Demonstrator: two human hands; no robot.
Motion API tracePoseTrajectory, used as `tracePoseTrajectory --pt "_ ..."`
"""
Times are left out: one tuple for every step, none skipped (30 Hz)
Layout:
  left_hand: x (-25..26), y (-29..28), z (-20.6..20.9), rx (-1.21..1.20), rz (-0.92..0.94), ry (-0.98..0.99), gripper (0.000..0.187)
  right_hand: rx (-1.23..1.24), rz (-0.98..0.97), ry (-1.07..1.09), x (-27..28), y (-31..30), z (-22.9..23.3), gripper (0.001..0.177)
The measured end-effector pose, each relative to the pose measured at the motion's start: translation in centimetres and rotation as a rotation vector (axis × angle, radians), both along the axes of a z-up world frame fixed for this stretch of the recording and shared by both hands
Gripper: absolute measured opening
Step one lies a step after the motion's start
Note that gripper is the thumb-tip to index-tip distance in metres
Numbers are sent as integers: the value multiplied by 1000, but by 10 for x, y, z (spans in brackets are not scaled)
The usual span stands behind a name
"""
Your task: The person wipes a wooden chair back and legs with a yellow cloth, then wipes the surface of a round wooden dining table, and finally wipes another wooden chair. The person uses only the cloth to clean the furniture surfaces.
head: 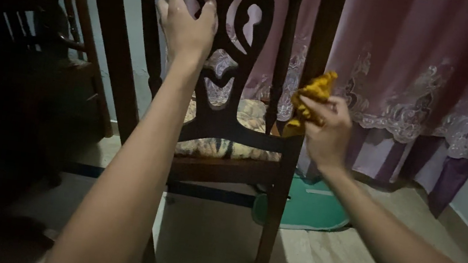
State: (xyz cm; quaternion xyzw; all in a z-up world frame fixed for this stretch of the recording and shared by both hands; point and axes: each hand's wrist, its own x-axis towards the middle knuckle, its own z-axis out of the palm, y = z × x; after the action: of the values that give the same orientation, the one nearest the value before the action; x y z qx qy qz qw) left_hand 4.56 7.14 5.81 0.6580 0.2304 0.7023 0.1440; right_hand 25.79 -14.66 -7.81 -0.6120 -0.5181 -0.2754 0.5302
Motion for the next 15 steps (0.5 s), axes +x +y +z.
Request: tracePoseTrajectory --pt "-1 1 -1 0 0 0 88 0 0 0 9 7 10 37" --pt "0 2 -1 6 5 -5 88 73 -86 -189 20 12 20 36" --pt "1 2 -1 12 11 -11 87 142 -170 -379 31 17 31 34" --pt "4 5 -2 13 10 -12 87 143 -171 -381 28 18 54 34" --pt "6 9 -3 18 49 -9 88 157 -186 -361 25 19 77 37" --pt "7 13 -4 23 90 -7 88 172 -198 -343 22 21 100 41" --pt "7 11 -3 24 92 -9 88 173 -196 -345 35 30 120 41" --pt "6 9 -3 26 69 -18 89 204 -188 -333 46 40 139 33" --pt "4 8 -3 28 46 -27 89 234 -180 -322 58 51 158 26" --pt "3 8 -2 27 50 -29 89 234 -175 -323 58 53 163 26" --pt "2 7 -1 -2 53 -4 89 354 22 -303 58 55 168 29" --pt "2 6 0 -31 51 22 88 471 217 -279 60 55 173 40" --pt "1 0 0 -32 52 22 88 470 218 -278 52 55 167 40" --pt "-1 -6 2 -46 43 21 87 417 136 -220 43 56 161 39" --pt "-3 -12 3 -61 33 19 86 364 55 -162 34 57 156 41"
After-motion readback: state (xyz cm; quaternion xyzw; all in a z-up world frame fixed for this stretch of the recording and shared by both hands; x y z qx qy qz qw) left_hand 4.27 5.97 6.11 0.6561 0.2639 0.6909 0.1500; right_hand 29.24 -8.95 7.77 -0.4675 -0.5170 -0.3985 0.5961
